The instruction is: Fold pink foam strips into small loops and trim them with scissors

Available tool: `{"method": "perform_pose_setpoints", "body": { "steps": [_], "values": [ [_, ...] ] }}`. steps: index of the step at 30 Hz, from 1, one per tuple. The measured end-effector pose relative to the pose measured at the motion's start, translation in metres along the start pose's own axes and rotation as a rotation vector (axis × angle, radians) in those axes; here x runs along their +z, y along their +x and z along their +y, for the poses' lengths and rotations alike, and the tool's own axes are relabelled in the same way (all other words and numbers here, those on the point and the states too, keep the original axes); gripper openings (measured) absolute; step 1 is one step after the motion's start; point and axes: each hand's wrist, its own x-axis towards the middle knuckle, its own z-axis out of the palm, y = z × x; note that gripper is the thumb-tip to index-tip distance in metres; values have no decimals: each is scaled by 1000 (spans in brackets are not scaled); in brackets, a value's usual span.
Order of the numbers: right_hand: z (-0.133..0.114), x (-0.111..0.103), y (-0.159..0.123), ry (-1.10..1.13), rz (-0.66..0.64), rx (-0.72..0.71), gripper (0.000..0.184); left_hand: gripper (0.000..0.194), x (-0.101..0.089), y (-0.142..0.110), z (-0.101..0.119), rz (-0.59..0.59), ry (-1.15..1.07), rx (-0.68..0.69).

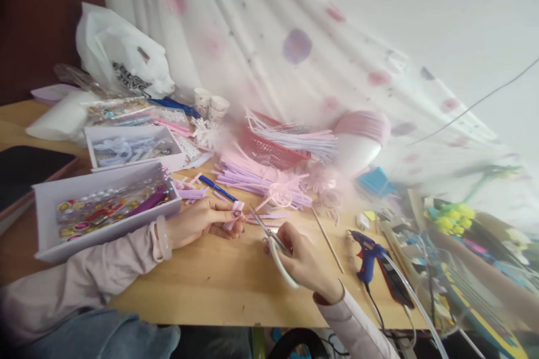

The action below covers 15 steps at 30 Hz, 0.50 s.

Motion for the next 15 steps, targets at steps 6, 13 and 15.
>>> {"method": "perform_pose_setpoints", "body": {
  "steps": [6, 13, 15],
  "values": [
    [-1, 9, -15, -329, 32, -45, 12, 32, 0, 1, -3, 48, -1, 30],
    [-11, -3, -14, -280, 93, -93, 11, 31, 2, -1, -3, 102, 44, 27],
    [-20, -7, -17, -189, 149, -74, 16, 32, 3, -1, -3, 114, 62, 22]
  ]
}}
